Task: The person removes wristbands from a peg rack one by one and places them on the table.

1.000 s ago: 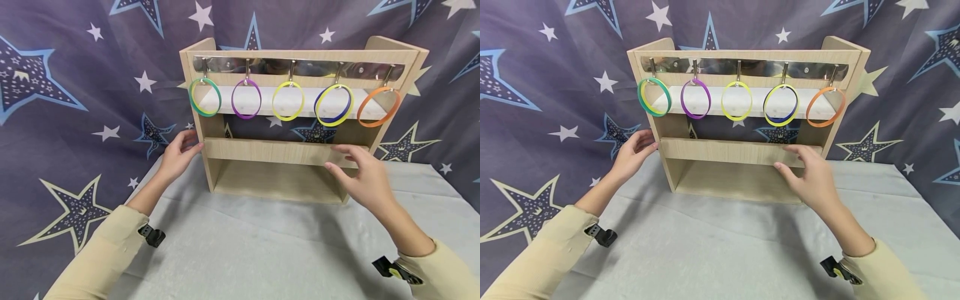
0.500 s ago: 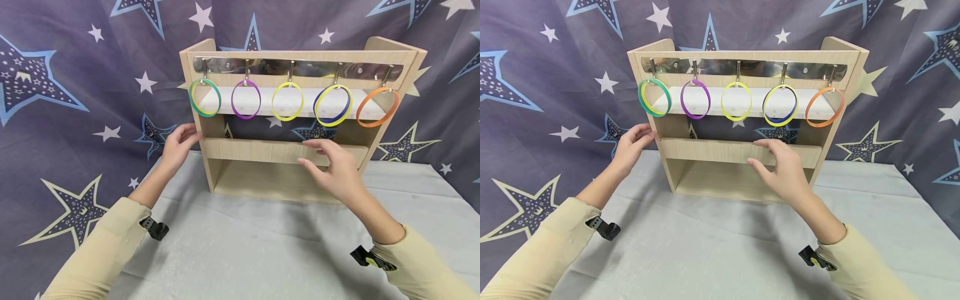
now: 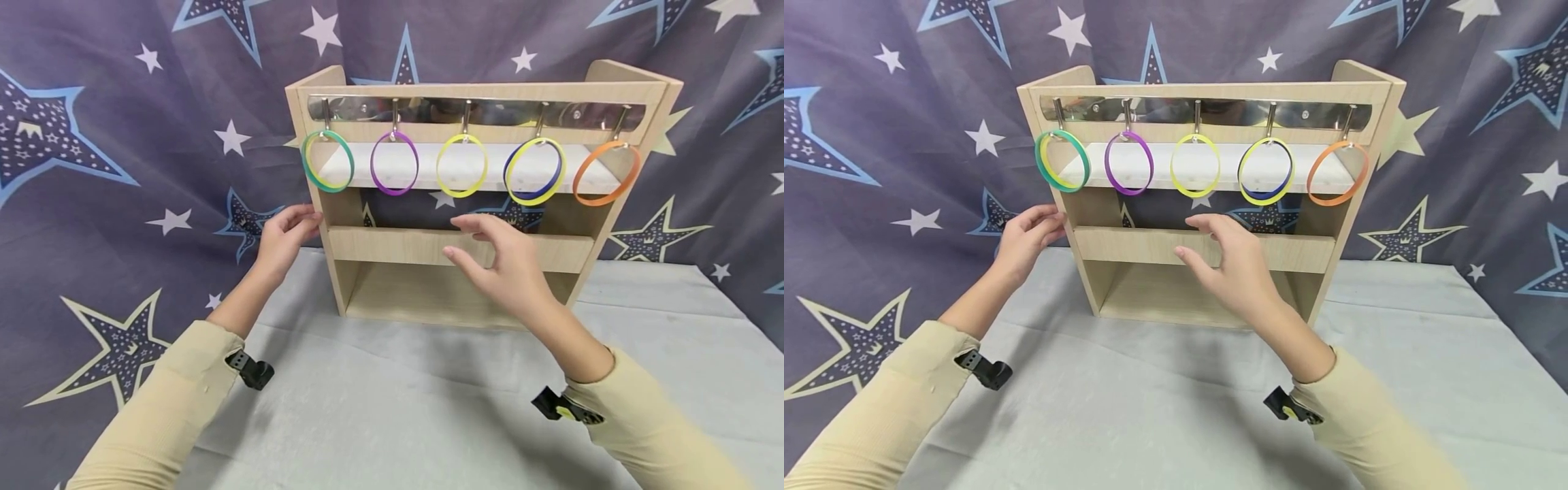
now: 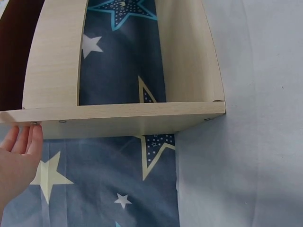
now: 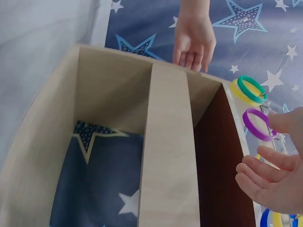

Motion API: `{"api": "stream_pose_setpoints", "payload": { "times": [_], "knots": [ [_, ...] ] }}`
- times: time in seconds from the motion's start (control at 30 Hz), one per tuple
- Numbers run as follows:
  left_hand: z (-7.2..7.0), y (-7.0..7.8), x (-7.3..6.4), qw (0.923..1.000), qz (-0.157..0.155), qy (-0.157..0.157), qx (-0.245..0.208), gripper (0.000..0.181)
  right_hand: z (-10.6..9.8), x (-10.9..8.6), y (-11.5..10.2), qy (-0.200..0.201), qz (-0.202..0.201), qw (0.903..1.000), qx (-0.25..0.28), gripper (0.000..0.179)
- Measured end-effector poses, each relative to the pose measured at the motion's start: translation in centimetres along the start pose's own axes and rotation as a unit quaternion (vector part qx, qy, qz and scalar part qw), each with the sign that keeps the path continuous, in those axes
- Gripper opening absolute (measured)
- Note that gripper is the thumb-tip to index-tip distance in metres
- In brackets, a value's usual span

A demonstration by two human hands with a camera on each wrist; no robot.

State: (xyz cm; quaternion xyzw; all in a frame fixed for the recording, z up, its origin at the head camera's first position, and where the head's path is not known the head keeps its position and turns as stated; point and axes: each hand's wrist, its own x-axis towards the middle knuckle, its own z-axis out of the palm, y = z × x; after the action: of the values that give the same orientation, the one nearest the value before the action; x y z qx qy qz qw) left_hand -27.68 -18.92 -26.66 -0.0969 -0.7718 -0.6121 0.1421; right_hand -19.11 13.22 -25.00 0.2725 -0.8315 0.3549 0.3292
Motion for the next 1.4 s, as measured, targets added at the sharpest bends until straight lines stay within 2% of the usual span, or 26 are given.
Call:
{"api": "stream_pose_setpoints", "payload": {
  "times": [0.47, 0.8, 1.1, 1.4],
  "knots": [
    [0.0, 0.2, 0.2, 1.0000, 0.002, -0.003, 0.007, 0.034, 2.0, 2.3, -2.1, -0.005, 0.016, 0.9944, 0.104, 0.033],
    [0.0, 0.0, 0.3, 1.0000, 0.002, -0.003, -0.009, 0.029, 3.2, 3.3, -3.1, 0.000, 0.019, 0.9919, 0.126, 0.033],
    [-0.2, 0.0, 0.4, 0.9995, 0.004, -0.007, -0.031, 0.014, 3.9, 4.4, -4.2, 0.010, 0.014, 0.9881, 0.153, 0.034],
    [-0.2, -0.1, 0.4, 0.9993, 0.007, -0.008, -0.036, 0.011, 5.4, 5.3, -4.6, 0.009, 0.026, 0.9845, 0.173, 0.032]
  ]
}}
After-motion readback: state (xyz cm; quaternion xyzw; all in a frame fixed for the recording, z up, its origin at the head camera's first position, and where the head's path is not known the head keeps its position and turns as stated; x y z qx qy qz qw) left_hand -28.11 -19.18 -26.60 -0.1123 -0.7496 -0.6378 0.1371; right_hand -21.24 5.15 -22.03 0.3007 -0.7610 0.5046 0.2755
